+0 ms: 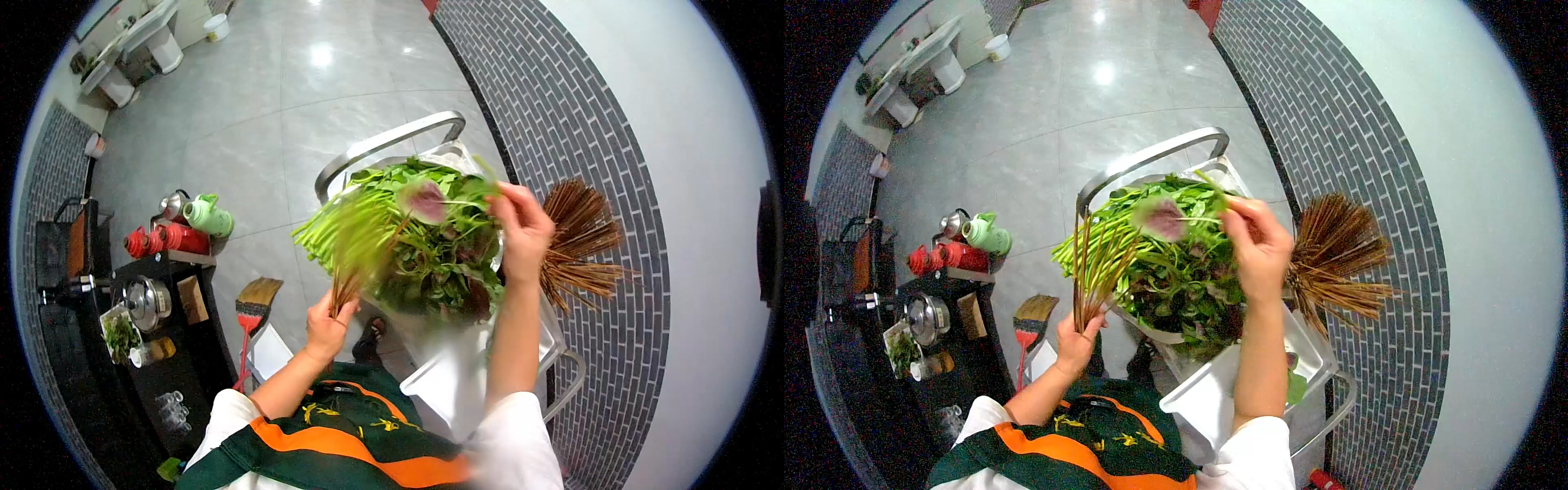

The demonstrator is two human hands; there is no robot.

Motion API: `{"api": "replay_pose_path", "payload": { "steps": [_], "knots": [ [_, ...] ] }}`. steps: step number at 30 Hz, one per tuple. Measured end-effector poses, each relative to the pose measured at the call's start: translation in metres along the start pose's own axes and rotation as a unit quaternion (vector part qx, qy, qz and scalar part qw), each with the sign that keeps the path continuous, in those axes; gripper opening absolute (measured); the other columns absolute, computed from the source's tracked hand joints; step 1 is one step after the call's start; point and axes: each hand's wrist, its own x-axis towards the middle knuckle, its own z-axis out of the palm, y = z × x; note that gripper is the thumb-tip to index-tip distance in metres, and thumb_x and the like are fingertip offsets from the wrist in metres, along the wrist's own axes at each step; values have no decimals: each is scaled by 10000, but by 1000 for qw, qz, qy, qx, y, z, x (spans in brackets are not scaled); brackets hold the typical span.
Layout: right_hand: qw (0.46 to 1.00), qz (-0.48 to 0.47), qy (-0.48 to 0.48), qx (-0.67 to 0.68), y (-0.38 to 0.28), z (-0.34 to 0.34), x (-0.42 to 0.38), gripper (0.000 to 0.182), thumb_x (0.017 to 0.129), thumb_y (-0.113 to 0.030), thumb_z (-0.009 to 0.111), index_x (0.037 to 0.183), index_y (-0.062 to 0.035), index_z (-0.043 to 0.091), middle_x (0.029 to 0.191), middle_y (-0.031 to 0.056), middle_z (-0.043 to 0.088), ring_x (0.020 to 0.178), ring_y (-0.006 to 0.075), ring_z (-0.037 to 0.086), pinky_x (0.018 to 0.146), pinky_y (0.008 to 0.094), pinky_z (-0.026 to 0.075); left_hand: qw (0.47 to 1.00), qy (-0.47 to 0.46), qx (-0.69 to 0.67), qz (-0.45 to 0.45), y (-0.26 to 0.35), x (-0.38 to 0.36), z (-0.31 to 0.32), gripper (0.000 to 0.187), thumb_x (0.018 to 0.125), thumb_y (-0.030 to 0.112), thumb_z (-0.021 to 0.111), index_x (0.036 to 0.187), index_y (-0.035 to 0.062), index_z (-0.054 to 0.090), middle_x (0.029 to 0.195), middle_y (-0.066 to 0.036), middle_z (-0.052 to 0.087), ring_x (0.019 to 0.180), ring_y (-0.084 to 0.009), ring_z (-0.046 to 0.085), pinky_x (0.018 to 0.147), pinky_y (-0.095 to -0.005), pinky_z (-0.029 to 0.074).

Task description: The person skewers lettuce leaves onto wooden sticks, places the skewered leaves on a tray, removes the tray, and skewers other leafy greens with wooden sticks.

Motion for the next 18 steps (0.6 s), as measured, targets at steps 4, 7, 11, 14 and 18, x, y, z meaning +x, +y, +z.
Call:
{"api": "replay_pose_path", "payload": {
  "steps": [4,7,11,14,18],
  "knots": [
    [985,158,-62,29,57,10,-13,166,780,-78,581,929,-9,604,827,48,615,749,100,567,675,201,435,1000,-3,-24,11,-9,2,-3,124,791,58,540,892,-13,553,701,-43,579,634,-97,541,598,-233,438],
    [956,264,-96,86,70,25,-28,180,776,-119,595,910,-1,605,839,74,627,672,76,555,613,183,426,999,-2,-34,3,-13,2,-4,104,795,59,539,869,-12,553,697,-40,578,636,-96,540,598,-232,436],
    [918,316,-118,211,90,33,-37,206,808,-171,556,936,-14,592,831,75,629,479,5,332,423,159,244,999,2,-29,-22,-16,1,-3,99,800,74,546,849,-11,554,684,-37,579,637,-97,540,601,-231,435],
    [864,348,-112,346,99,34,-41,214,815,-146,538,966,4,555,882,95,612,474,26,354,423,153,255,999,1,-24,-34,-18,3,-4,104,802,83,551,851,-9,556,684,-41,585,641,-99,542,605,-232,436],
    [849,360,-114,368,102,34,-44,218,814,-137,538,978,7,551,882,104,611,481,24,360,423,153,260,999,-4,-42,-33,-20,3,-4,99,803,82,548,859,1,562,695,-47,593,649,-98,545,618,-231,436]
  ]
}}
